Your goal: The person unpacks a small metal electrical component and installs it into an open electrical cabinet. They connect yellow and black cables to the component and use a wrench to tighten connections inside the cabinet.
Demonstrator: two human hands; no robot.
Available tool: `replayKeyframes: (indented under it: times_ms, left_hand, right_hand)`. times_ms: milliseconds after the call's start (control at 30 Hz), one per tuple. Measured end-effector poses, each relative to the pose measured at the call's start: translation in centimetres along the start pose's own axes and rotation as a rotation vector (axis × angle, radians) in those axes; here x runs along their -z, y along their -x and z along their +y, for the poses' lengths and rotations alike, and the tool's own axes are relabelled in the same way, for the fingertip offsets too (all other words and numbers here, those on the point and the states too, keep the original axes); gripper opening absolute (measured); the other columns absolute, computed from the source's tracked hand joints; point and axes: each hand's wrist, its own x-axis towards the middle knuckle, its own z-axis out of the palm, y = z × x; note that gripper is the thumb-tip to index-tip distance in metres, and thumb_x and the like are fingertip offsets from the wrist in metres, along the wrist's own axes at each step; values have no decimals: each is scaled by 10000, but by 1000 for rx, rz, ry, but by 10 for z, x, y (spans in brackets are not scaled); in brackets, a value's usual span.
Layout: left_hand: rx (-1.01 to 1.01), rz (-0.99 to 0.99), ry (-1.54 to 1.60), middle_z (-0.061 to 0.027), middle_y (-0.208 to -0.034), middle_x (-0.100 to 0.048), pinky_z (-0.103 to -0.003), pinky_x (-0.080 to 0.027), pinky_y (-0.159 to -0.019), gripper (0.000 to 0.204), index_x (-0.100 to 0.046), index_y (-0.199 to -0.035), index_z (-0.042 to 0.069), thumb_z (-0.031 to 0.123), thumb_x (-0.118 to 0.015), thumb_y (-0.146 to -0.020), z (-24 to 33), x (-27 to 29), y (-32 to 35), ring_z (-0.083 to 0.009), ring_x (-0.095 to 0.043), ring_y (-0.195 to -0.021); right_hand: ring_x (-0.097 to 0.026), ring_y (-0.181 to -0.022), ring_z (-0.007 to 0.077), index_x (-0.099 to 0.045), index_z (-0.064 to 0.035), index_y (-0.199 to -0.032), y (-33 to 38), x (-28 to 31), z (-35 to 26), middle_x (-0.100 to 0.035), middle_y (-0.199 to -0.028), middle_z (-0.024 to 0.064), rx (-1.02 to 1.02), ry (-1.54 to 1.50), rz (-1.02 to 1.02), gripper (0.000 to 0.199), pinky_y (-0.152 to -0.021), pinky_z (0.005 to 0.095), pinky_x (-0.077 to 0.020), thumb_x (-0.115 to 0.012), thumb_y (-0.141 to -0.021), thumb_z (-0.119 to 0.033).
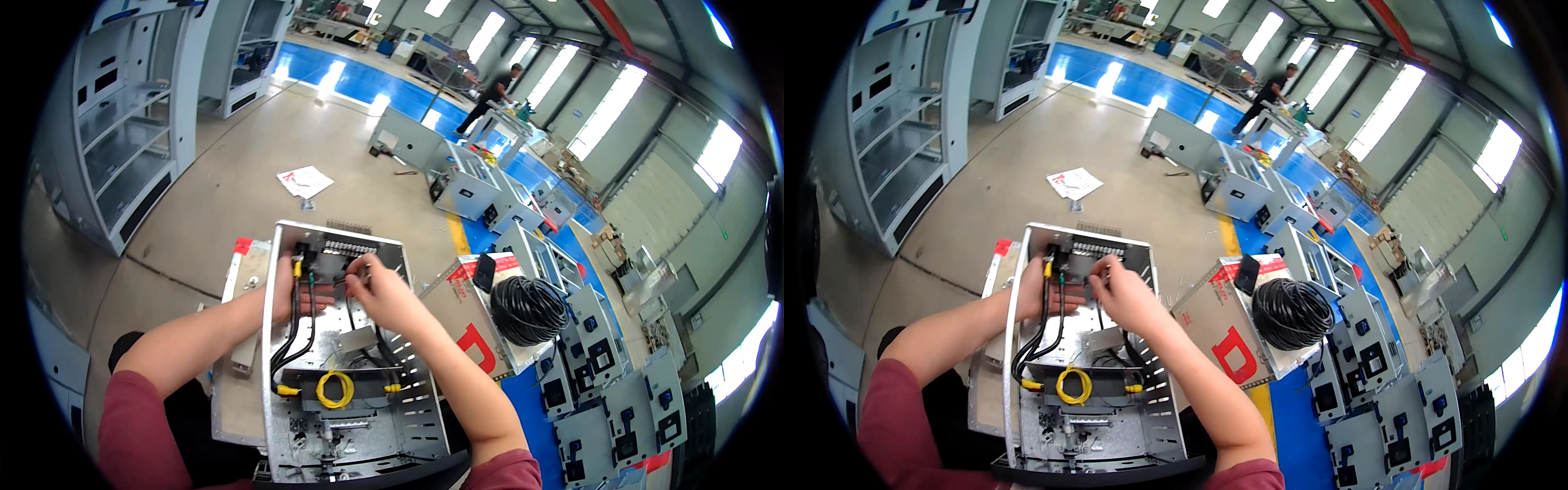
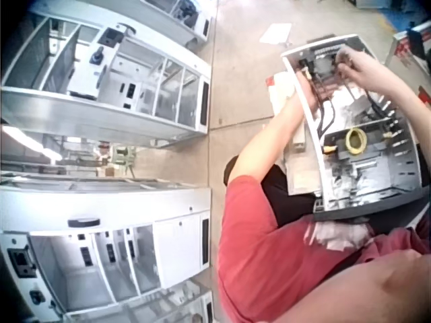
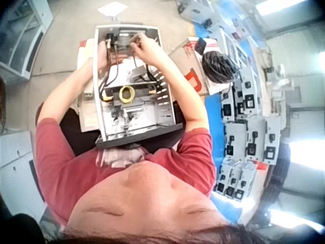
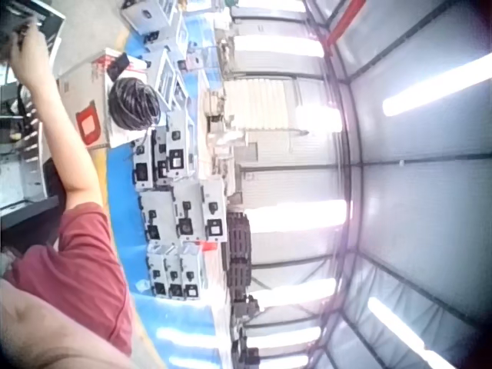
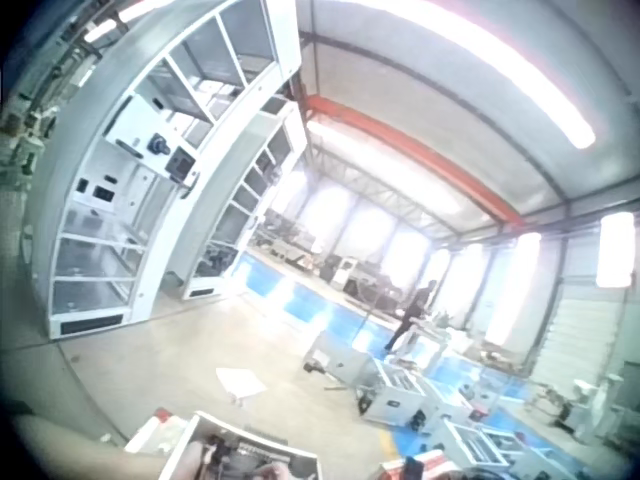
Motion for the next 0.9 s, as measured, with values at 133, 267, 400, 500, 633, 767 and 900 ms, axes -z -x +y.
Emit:
replayKeyframes:
  times_ms: [133, 267, 400, 500, 633, 767, 900]
  left_hand:
    - [-16, -49, -5, -152, -989, -749, -387, -615, -762, 601, -694, -1135, 67, 471, -259, -1045, 6, 26, -14, -276, -755, -853]
    - [-56, 6, -30, -175, -1070, -716, -389, -601, -856, 307, -620, -1093, -18, 210, -427, -1019, 18, 26, 34, -289, -733, -913]
    - [-232, -13, -829, -178, -1194, -675, -394, -542, -989, 398, -618, -1271, -66, 198, -545, -982, 33, 68, 78, -274, -678, -1087]
    - [-469, 24, -1801, -214, -1323, -598, -413, -509, -1055, 609, -537, -1375, -38, 351, -682, -928, 37, 65, 149, -307, -591, -1251]
    - [-408, -127, -1883, -212, -1324, -554, -455, -512, -1018, 956, -407, -1457, -33, 404, -851, -731, -12, 87, 171, -369, -566, -1249]
    - [-275, -158, -1886, -220, -1264, -578, -441, -528, -984, 873, -475, -1347, -37, 378, -865, -686, -22, 72, 173, -368, -583, -1220]
    - [-450, -272, -1896, -221, -1230, -593, -438, -530, -980, 899, -491, -1308, -61, 494, -870, -710, -49, 75, 185, -381, -585, -1195]
  right_hand:
    - [-735, -884, 401, -529, -6, -1170, -6, -1, -6, -736, -921, 220, 4, 63, 63, 262, -773, 437, -567, -660, -1022, -177]
    - [-744, -840, 238, -521, -25, -1187, -1, -2, 4, -749, -900, 154, 5, 43, 118, 233, -746, 344, -560, -654, -1037, -143]
    - [-698, -830, 105, -489, -54, -1190, -5, -7, 18, -703, -877, 53, 3, -106, 147, 163, -720, 235, -535, -597, -1078, -102]
    - [-736, -807, 162, -494, -38, -1151, -5, -8, 14, -748, -881, 101, -34, -213, 173, 234, -738, 299, -555, -659, -1049, -169]
    - [-754, -822, 190, -486, -39, -1151, -11, -6, 4, -748, -858, 107, -6, -26, 148, 250, -734, 304, -559, -653, -1055, -198]
    - [-750, -765, 240, -479, -27, -1133, -10, -6, 8, -740, -831, 152, 1, 66, 142, 244, -696, 328, -558, -645, -1052, -188]
    - [-738, -703, 293, -477, -14, -1115, -14, -8, 6, -721, -788, 180, 11, 136, 162, 217, -652, 359, -554, -631, -1046, -152]
